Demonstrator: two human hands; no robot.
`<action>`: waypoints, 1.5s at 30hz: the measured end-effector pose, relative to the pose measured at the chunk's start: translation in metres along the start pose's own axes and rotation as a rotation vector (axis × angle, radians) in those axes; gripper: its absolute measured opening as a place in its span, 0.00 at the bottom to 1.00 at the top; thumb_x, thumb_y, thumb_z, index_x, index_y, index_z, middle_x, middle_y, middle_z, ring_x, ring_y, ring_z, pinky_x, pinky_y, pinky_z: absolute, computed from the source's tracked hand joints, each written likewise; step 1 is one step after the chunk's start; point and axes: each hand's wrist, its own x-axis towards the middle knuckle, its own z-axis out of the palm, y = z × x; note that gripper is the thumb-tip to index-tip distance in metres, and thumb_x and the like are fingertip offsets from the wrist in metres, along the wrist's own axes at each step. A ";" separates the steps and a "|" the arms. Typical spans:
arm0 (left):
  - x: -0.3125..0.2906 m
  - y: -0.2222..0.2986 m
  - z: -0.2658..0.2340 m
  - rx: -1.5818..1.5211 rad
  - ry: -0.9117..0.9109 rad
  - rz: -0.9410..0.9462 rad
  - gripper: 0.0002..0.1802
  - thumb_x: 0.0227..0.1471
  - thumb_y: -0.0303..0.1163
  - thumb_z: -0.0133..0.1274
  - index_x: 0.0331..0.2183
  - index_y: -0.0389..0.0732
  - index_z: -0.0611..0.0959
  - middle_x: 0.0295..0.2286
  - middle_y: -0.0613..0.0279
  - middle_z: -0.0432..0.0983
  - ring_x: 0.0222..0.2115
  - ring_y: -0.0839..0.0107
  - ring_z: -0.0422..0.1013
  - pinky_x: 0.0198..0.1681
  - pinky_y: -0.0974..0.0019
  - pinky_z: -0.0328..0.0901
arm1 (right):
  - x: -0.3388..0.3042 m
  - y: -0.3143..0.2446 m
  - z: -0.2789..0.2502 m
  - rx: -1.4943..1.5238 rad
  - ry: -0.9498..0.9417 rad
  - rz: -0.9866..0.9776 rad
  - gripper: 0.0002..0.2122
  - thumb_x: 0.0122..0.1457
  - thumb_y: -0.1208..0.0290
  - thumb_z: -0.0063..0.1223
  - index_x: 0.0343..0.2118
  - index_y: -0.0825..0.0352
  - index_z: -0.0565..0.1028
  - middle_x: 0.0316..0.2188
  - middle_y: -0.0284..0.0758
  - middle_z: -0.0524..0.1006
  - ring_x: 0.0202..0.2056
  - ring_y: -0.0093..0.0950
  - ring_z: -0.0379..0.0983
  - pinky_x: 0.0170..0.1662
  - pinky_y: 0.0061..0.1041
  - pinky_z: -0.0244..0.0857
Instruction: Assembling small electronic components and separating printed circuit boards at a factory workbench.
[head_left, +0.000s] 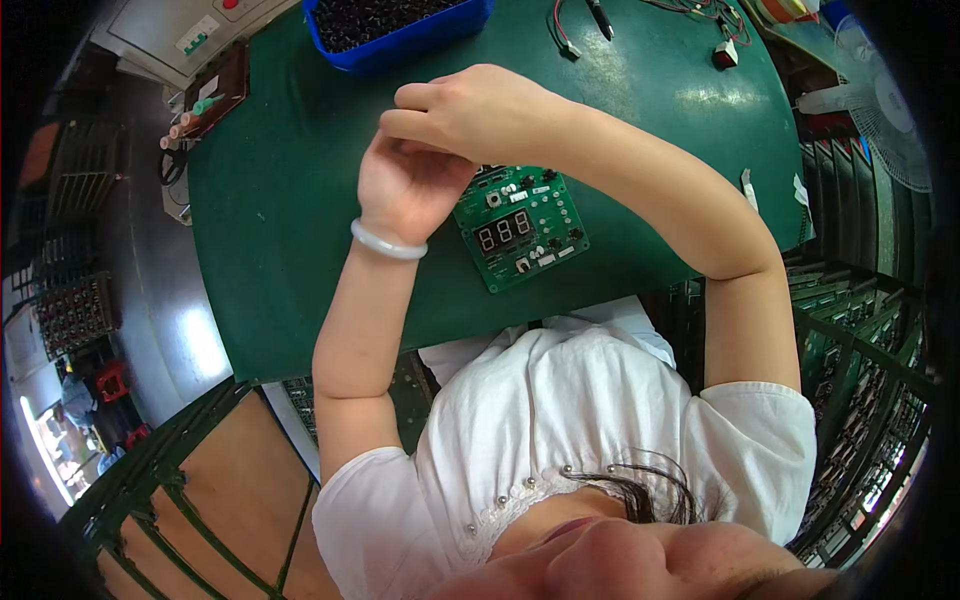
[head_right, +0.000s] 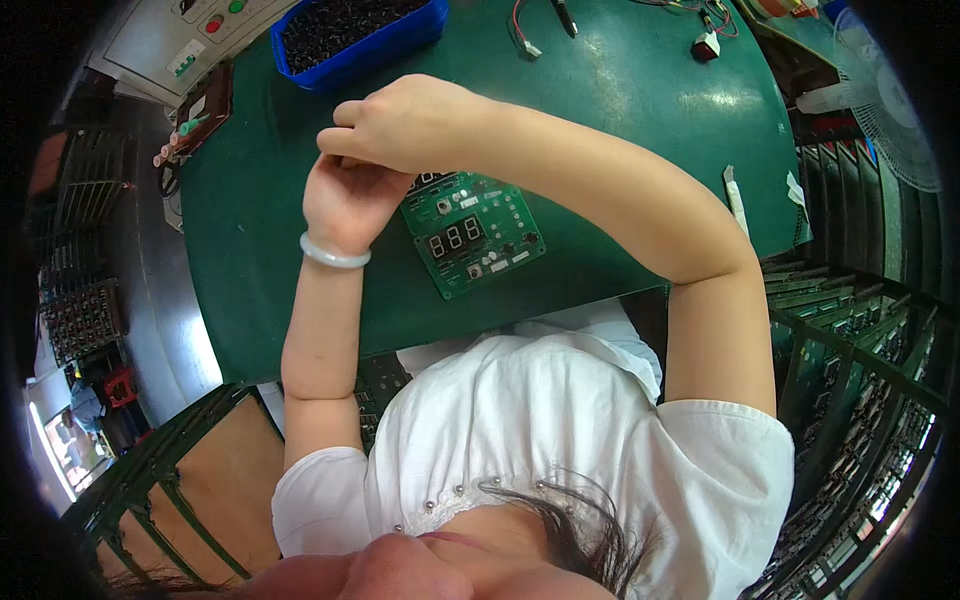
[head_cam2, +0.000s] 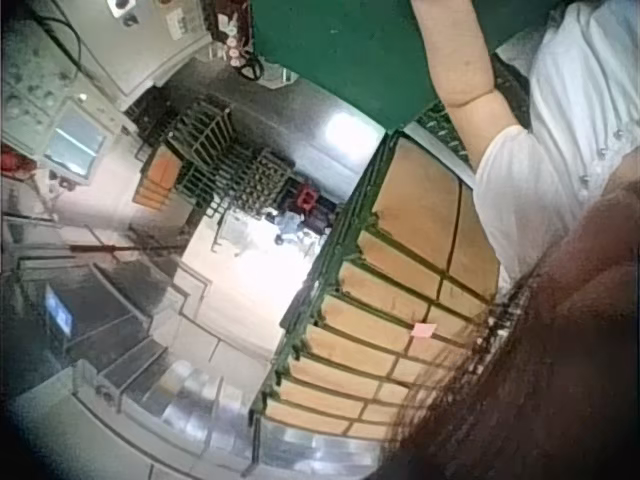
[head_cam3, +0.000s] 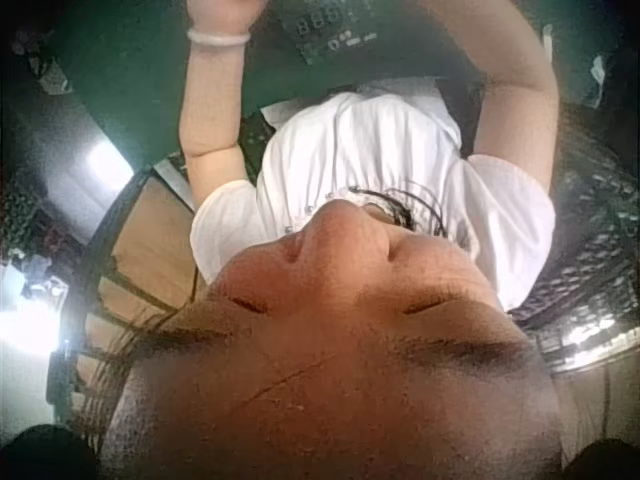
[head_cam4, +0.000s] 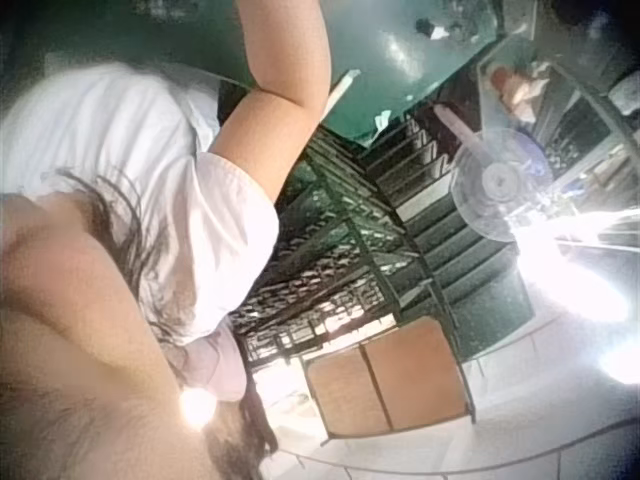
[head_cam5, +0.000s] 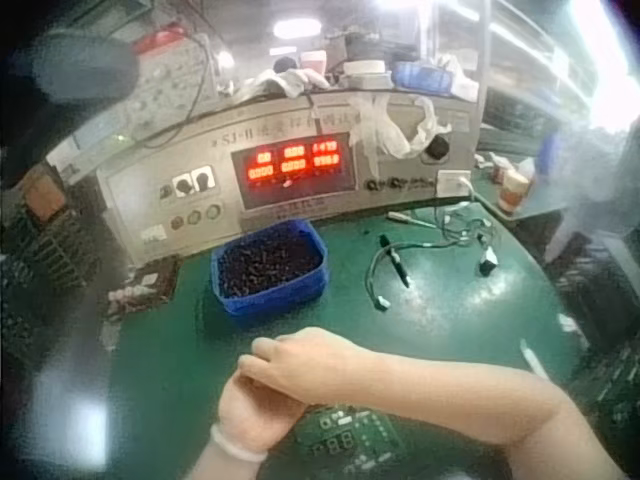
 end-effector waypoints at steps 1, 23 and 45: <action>0.007 -0.001 -0.004 -0.011 -0.093 -0.025 0.18 0.62 0.38 0.35 0.44 0.36 0.73 0.42 0.55 0.73 0.47 0.62 0.69 0.55 0.55 0.62 | -0.004 0.002 -0.002 -0.055 -0.003 0.007 0.06 0.55 0.68 0.55 0.36 0.59 0.74 0.30 0.35 0.74 0.32 0.34 0.78 0.32 0.30 0.72; 0.030 -0.006 0.002 0.305 0.213 -0.100 0.23 0.64 0.30 0.34 0.50 0.18 0.68 0.49 0.38 0.69 0.53 0.45 0.66 0.56 0.59 0.68 | -0.089 0.048 0.005 0.742 0.544 0.423 0.05 0.57 0.80 0.54 0.36 0.69 0.77 0.33 0.35 0.79 0.36 0.28 0.78 0.41 0.24 0.72; 0.019 -0.023 0.017 0.698 0.332 -0.086 0.19 0.63 0.28 0.38 0.47 0.23 0.73 0.36 0.51 0.77 0.36 0.68 0.75 0.40 0.71 0.73 | -0.090 0.031 -0.006 0.629 0.239 0.408 0.05 0.53 0.82 0.56 0.32 0.71 0.72 0.29 0.35 0.72 0.29 0.26 0.72 0.34 0.24 0.68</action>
